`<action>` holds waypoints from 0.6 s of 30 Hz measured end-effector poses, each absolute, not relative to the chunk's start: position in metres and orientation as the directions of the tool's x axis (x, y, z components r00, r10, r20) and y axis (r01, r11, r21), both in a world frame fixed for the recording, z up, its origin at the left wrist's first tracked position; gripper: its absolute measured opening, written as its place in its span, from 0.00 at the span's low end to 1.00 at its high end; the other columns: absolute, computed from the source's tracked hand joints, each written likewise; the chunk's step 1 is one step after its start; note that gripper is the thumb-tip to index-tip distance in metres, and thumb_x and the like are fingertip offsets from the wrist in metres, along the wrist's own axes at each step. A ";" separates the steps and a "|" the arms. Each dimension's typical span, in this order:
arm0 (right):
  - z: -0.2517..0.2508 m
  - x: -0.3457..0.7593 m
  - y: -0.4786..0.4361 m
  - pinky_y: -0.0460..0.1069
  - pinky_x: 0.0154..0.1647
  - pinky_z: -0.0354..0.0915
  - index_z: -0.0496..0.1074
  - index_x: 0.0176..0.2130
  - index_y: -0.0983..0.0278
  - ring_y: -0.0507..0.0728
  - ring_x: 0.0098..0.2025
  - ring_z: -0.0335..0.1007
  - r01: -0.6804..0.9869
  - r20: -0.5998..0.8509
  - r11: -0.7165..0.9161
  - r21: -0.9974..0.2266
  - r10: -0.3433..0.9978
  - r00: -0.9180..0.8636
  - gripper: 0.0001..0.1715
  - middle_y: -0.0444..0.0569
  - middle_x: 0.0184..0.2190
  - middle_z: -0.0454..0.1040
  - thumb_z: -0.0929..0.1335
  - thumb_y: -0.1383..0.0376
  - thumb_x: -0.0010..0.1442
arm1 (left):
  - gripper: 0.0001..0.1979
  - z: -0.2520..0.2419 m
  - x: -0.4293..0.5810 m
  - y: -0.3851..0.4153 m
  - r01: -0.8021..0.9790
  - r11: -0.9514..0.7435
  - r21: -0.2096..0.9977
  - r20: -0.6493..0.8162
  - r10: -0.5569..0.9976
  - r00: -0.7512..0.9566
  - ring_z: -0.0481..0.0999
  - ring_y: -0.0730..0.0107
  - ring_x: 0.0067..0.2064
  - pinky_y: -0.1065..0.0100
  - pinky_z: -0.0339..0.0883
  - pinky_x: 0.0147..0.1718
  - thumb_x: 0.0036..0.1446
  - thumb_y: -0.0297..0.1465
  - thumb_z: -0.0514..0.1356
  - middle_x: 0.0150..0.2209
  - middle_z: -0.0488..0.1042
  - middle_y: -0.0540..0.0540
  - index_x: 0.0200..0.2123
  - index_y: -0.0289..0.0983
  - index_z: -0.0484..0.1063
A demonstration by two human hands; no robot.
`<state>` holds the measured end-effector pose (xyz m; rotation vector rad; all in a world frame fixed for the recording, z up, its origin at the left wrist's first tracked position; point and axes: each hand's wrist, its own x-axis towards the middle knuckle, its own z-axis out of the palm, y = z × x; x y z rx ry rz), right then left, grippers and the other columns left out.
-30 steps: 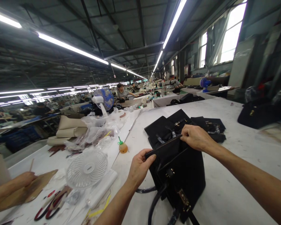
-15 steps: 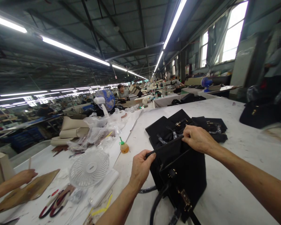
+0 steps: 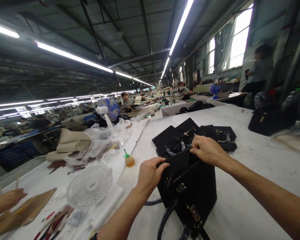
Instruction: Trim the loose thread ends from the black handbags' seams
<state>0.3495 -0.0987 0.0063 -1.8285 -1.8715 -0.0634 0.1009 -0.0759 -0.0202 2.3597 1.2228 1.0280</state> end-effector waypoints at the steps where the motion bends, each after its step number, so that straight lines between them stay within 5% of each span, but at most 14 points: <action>1: 0.006 0.349 -0.099 0.46 0.37 0.58 0.65 0.20 0.62 0.54 0.36 0.69 0.943 0.387 0.088 -0.322 0.921 0.047 0.13 0.45 0.29 0.72 0.68 0.62 0.52 | 0.09 -0.022 0.101 -0.076 0.596 -0.603 0.530 0.476 0.793 0.380 0.76 0.65 0.40 0.68 0.66 0.43 0.54 0.38 0.60 0.38 0.79 0.50 0.35 0.43 0.78; 5: 0.007 0.348 -0.100 0.47 0.38 0.58 0.65 0.19 0.62 0.54 0.36 0.69 0.935 0.380 0.102 -0.339 0.924 0.037 0.13 0.45 0.29 0.72 0.69 0.63 0.51 | 0.10 -0.025 0.100 -0.073 0.584 -0.594 0.553 0.480 0.801 0.359 0.76 0.67 0.36 0.69 0.66 0.38 0.54 0.38 0.59 0.33 0.79 0.49 0.31 0.41 0.78; 11: 0.008 0.346 -0.100 0.47 0.38 0.60 0.65 0.19 0.63 0.55 0.37 0.68 0.937 0.383 0.100 -0.335 0.923 0.038 0.13 0.47 0.30 0.72 0.69 0.64 0.51 | 0.09 -0.003 0.106 -0.057 0.667 -0.444 0.598 0.199 0.888 0.413 0.68 0.72 0.23 0.72 0.55 0.21 0.46 0.38 0.62 0.20 0.72 0.51 0.25 0.38 0.75; 18: 0.008 0.346 -0.102 0.47 0.40 0.60 0.67 0.21 0.63 0.55 0.38 0.69 0.939 0.379 0.067 -0.337 0.923 0.070 0.11 0.48 0.30 0.73 0.69 0.63 0.52 | 0.10 0.019 0.137 -0.053 0.618 -0.614 0.491 0.224 0.775 0.592 0.71 0.68 0.30 0.70 0.58 0.28 0.49 0.39 0.59 0.27 0.76 0.49 0.28 0.41 0.78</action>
